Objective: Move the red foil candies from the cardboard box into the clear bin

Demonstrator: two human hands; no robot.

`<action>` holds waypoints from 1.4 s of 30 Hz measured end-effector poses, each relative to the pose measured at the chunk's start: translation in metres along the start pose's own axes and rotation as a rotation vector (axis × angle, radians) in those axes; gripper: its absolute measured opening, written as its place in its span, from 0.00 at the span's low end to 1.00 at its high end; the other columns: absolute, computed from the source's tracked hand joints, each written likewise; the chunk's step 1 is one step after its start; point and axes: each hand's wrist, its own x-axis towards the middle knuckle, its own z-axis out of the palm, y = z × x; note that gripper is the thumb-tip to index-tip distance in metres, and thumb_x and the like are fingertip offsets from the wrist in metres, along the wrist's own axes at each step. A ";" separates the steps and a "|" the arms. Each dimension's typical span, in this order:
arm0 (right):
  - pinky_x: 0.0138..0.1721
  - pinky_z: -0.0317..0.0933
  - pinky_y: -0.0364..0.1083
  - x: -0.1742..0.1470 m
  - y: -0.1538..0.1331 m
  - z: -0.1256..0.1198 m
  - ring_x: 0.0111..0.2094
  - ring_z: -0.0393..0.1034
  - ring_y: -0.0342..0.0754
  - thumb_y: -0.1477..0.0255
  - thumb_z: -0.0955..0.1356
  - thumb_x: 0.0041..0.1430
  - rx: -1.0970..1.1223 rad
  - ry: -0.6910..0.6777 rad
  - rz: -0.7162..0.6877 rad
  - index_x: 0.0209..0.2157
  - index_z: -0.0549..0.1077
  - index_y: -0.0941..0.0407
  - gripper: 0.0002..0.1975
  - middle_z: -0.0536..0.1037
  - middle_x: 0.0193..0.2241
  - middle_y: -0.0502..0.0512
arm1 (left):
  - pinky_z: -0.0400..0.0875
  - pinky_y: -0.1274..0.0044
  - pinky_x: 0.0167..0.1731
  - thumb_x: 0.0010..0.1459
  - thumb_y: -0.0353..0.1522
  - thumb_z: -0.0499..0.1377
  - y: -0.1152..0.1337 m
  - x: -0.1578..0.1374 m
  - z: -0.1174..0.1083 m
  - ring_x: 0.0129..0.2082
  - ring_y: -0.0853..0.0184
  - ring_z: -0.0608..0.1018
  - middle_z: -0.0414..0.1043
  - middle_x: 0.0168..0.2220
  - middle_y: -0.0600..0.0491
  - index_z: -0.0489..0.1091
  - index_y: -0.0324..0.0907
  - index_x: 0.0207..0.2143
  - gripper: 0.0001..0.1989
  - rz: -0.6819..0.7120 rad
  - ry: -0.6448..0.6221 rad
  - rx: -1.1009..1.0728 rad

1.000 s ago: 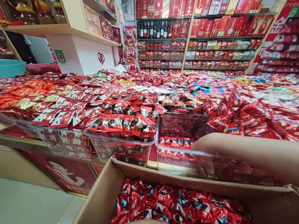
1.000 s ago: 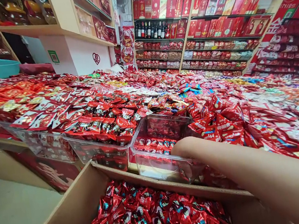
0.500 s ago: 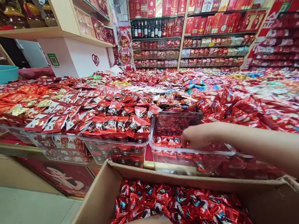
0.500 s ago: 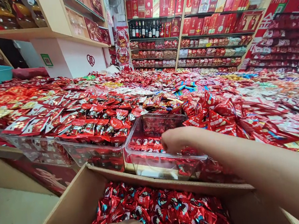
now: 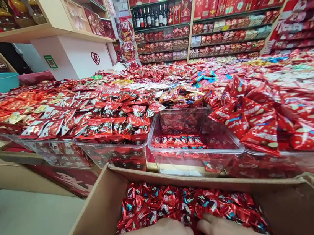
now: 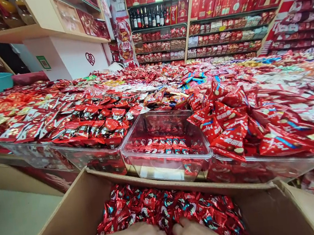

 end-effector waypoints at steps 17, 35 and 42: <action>0.25 0.52 0.40 0.008 -0.002 -0.035 0.24 0.56 0.40 0.74 0.61 0.54 0.924 0.035 0.121 0.33 0.60 0.56 0.04 0.67 0.24 0.48 | 0.66 0.79 0.28 0.52 0.34 0.53 -0.012 -0.008 -0.043 0.29 0.69 0.75 0.74 0.34 0.50 0.63 0.40 0.47 0.19 0.015 0.112 -0.735; 0.37 0.59 0.43 -0.007 -0.007 -0.061 0.35 0.66 0.45 0.72 0.65 0.53 0.777 0.399 0.007 0.24 0.63 0.55 0.07 0.72 0.31 0.51 | 0.65 0.79 0.32 0.49 0.33 0.62 0.002 -0.026 -0.063 0.28 0.74 0.76 0.73 0.31 0.51 0.68 0.38 0.40 0.15 0.089 0.138 -1.649; 0.39 0.58 0.42 -0.010 -0.008 -0.064 0.38 0.64 0.44 0.72 0.67 0.53 0.609 0.345 -0.067 0.26 0.63 0.55 0.06 0.69 0.33 0.51 | 0.66 0.78 0.33 0.39 0.24 0.65 0.009 -0.023 -0.060 0.28 0.75 0.73 0.72 0.28 0.55 0.68 0.37 0.35 0.16 0.031 0.351 -1.577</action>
